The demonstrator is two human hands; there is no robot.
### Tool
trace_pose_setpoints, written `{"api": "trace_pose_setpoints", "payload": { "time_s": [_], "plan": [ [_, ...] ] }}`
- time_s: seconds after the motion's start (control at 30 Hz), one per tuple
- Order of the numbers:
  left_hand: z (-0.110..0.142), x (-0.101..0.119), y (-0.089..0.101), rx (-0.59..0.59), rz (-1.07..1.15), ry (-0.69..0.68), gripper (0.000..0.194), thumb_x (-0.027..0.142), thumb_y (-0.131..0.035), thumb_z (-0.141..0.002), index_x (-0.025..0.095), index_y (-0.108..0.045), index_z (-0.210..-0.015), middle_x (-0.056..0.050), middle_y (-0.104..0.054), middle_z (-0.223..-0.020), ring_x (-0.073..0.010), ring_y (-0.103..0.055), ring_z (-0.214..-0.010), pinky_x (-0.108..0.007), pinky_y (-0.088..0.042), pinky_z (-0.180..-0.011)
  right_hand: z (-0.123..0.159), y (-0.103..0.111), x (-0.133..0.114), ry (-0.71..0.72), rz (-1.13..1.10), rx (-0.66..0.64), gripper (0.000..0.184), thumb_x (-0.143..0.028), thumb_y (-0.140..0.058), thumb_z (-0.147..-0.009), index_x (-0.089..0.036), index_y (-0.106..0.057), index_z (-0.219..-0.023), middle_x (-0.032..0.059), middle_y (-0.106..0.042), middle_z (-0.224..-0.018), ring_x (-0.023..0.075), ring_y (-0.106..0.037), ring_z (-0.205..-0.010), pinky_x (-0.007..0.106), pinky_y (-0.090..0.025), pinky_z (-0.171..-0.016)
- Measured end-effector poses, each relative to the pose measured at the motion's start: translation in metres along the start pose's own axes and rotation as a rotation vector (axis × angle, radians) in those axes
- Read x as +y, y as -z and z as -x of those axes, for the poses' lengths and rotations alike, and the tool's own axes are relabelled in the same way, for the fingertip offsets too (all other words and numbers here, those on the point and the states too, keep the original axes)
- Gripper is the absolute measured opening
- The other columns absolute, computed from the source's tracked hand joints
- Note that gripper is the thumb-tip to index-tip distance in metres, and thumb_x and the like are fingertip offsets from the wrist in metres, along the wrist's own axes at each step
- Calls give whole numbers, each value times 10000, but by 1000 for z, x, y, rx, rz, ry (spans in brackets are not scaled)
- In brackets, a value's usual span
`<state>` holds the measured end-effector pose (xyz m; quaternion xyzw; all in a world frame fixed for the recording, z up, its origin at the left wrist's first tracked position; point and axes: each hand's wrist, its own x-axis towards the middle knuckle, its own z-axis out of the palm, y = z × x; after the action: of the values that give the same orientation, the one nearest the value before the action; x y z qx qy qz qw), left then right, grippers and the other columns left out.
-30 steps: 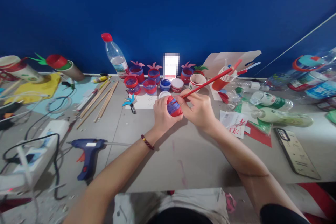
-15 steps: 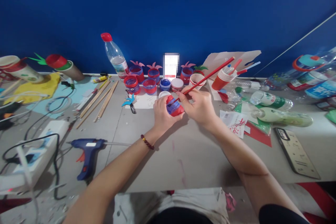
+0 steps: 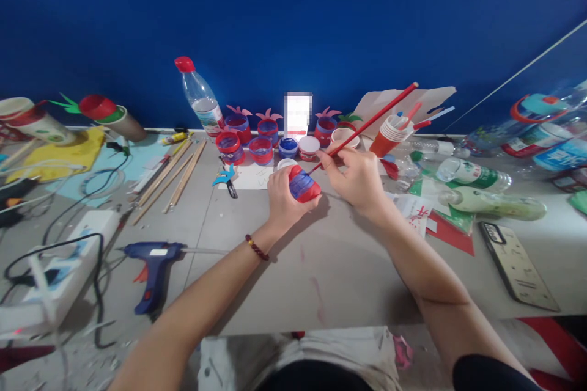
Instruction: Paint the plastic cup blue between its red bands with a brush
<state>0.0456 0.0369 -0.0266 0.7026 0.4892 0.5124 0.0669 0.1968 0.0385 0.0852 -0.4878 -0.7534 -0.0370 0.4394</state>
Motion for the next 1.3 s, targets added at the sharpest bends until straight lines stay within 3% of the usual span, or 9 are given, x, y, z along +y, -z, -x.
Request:
{"api": "trace_pose_setpoints", "payload": {
  "time_s": [0.27, 0.63, 1.03, 1.3],
  "plan": [
    [1, -8, -6, 58, -10, -70, 852, 528, -825, -593, 215, -413, -1269, -112, -593, -1139, -299, -555, -1009, -466, -452, -879, 8, 2, -17, 22, -116, -103, 227, -250, -531, -939, -167, -642, -760, 59, -717, -745, 147, -626, -601, 287, -460, -565],
    [1, -8, -4, 8, -13, -48, 870, 535, -822, -604, 235, -381, -1291, -113, -579, -1174, -307, -559, -1049, -467, -433, -907, 6, 2, -22, -84, -249, -147, 277, -226, -579, -887, -175, -587, -615, 48, -705, -760, 105, -533, -543, 261, -420, -502],
    [0, -2, -1, 46, 30, -7, 803, 478, -853, -586, 219, -439, -1223, -98, -590, -1128, -279, -535, -1012, -453, -448, -894, -1, 4, -9, -120, -165, -35, 236, -282, -598, -886, -182, -588, -673, -1, -616, -570, 109, -523, -480, 252, -407, -475],
    [-2, 3, 1, 22, 106, 26, 807, 415, -847, -609, 239, -403, -1260, -87, -556, -1151, -272, -532, -1043, -464, -440, -940, -7, 10, 2, -43, -21, 99, 255, -279, -572, -889, -192, -556, -650, 16, -644, -639, 100, -479, -464, 264, -379, -471]
  ]
}}
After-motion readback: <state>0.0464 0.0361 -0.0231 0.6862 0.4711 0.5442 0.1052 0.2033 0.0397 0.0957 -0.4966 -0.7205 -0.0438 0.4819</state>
